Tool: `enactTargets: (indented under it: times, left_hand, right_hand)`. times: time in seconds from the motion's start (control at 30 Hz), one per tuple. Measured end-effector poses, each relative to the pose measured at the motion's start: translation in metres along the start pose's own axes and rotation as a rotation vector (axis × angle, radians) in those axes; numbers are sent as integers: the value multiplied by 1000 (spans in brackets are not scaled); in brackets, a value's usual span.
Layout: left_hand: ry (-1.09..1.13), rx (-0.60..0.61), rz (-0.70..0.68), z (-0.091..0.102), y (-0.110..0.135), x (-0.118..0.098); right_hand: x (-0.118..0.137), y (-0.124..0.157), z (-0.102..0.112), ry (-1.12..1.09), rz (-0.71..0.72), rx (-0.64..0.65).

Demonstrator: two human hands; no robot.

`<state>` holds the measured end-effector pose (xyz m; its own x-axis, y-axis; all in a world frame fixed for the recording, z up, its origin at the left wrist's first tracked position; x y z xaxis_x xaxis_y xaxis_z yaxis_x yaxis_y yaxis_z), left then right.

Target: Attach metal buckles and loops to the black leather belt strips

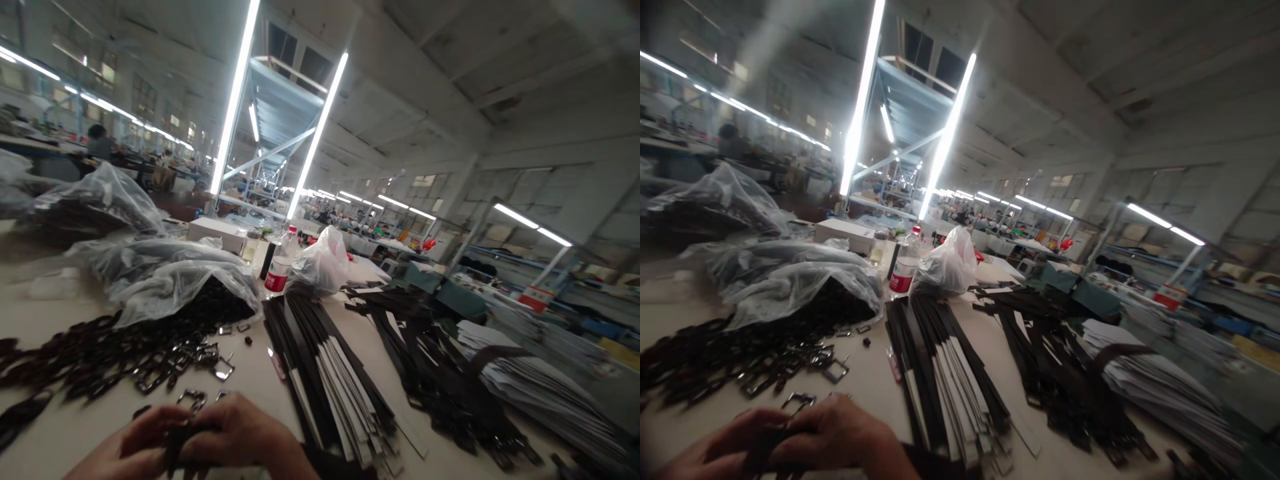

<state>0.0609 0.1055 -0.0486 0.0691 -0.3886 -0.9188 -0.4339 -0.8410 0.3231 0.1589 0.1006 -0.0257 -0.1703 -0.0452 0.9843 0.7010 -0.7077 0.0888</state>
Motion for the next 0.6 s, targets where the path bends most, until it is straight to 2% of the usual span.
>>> enactTargets:
  times: [0.17, 0.33, 0.47, 0.6]
  left_hand:
    - [141, -43, 69, -3, 22, -8]
    - [253, -13, 23, -10, 27, -18]
    - [257, -7, 4, -12, 29, -20]
    - [250, -63, -8, -6, 30, -23]
  right_hand:
    - [22, 1, -2, 29, 135, 34]
    - [35, 0, 0, 34, 183, 31]
    - [37, 1, -3, 62, 193, 43]
    - [35, 0, -5, 82, 184, 63]
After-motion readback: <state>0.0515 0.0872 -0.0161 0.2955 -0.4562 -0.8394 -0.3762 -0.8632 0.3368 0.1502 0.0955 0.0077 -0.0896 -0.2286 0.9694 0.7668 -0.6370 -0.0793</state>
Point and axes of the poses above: each hand's wrist, its own y-axis away from the middle knuckle, its own z-axis out of the back of the hand, x = y × z, the point moved 10 cm from there along -y, towards the middle knuckle, and after that the axes turned 10 degrees about z, right-handed, at the moved point
